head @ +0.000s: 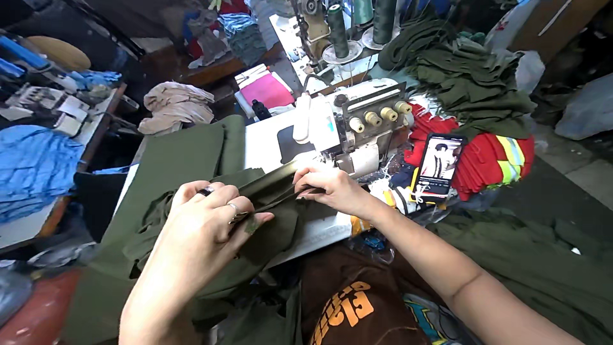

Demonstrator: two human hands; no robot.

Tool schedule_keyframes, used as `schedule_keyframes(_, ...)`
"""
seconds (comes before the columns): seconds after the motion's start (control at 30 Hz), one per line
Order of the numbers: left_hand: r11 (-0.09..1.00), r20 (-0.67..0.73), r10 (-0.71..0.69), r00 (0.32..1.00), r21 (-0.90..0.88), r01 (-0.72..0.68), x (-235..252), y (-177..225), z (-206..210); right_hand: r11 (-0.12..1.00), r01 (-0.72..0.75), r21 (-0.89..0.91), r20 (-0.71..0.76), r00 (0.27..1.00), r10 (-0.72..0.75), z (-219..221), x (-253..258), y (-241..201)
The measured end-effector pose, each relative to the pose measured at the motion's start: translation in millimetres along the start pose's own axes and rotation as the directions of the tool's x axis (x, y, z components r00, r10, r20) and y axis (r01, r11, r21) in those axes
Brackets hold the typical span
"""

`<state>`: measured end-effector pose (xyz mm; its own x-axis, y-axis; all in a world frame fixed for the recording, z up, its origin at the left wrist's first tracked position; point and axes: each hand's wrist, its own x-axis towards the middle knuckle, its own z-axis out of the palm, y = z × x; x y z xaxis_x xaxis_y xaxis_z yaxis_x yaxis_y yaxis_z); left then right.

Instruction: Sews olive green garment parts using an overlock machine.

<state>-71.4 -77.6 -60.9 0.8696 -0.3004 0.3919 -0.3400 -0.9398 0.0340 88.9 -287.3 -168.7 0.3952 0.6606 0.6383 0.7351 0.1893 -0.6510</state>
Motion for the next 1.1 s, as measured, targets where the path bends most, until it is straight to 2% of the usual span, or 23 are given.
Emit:
schedule_keyframes(0.17, 0.983, -0.032, 0.026, 0.999, -0.182, -0.031, -4.3, -2.3, -3.9, 0.999, -0.040, -0.018, -0.035, 0.999, 0.040, -2.8, -0.7, 2.3)
schedule_keyframes(0.23, 0.974, -0.040, 0.037, 0.999, -0.221, -0.045, -2.9, -1.7, -5.1, 0.998, -0.061, -0.008, -0.053, 0.997, 0.061, -4.1, -1.0, 0.7)
schedule_keyframes(0.37, 0.966, -0.048, 0.039, 0.998, -0.253, -0.050, -0.8, -4.8, -7.1, 0.999, -0.013, 0.039, -0.083, 0.996, 0.016, -4.0, -2.8, 9.4)
schedule_keyframes(0.47, 0.976, -0.048, 0.004, 0.999, -0.216, -0.014, -2.0, -11.7, -5.8, 0.993, -0.044, 0.106, -0.151, 0.987, 0.060, -3.2, -4.9, 9.5)
schedule_keyframes(0.6, 0.995, 0.018, -0.094, 0.995, -0.033, 0.095, -3.3, -28.3, 3.7, 0.991, 0.001, 0.136, -0.237, 0.971, 0.031, 1.1, -6.2, 12.4)
schedule_keyframes(0.67, 0.989, 0.031, -0.139, 0.990, -0.037, 0.140, -5.8, -37.1, 10.3, 0.993, 0.030, 0.113, -0.252, 0.968, -0.001, 3.3, -5.4, 12.5)
schedule_keyframes(0.77, 0.983, -0.028, -0.153, 0.988, -0.105, 0.149, -6.3, -37.4, 10.1, 0.994, 0.033, 0.101, -0.219, 0.976, -0.011, 3.7, -4.1, 11.9)
schedule_keyframes(0.93, 0.964, -0.104, -0.090, 0.991, -0.260, 0.060, -2.4, -22.1, -1.9, 0.998, -0.037, 0.041, -0.149, 0.988, 0.043, 2.9, -1.7, 11.1)
schedule_keyframes(1.1, 0.931, -0.079, 0.065, 0.995, -0.354, -0.089, 10.7, 1.3, -12.2, 0.985, -0.081, 0.150, -0.115, 0.988, 0.099, -3.2, 2.0, 7.5)
